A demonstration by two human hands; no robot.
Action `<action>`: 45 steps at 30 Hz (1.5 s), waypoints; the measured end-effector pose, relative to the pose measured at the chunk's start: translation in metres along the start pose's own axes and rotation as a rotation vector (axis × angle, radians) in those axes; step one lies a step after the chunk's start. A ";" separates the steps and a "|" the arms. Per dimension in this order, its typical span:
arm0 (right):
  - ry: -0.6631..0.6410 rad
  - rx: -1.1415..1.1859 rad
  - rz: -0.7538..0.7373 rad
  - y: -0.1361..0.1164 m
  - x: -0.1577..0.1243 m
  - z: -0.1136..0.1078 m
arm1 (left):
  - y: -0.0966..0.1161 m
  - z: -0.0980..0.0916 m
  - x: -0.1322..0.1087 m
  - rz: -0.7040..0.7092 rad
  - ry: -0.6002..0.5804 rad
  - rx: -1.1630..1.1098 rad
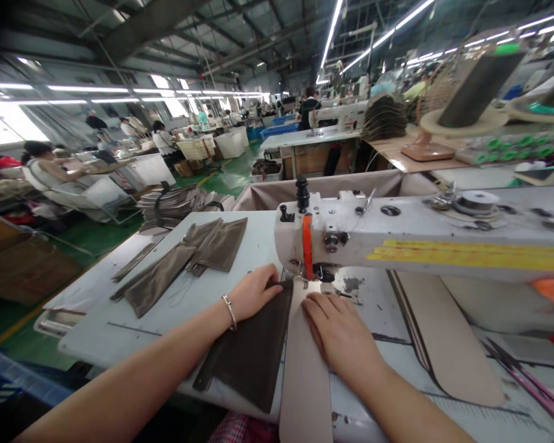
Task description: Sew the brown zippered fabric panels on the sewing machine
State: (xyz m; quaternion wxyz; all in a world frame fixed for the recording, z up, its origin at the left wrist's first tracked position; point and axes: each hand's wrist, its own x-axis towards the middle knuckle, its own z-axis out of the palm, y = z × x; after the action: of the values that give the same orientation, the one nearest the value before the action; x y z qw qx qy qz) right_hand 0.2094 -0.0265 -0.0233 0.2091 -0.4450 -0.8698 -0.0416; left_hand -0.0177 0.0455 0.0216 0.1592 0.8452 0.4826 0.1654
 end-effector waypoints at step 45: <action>-0.057 0.134 0.043 -0.018 -0.031 -0.022 | 0.062 0.008 -0.125 0.547 -0.180 0.020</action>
State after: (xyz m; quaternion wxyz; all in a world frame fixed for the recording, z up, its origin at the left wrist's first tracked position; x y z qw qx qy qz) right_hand 0.2186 -0.0663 -0.0134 0.2145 -0.4496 -0.8665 0.0339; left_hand -0.0267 -0.0945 0.0251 0.1427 0.9569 0.2219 0.1217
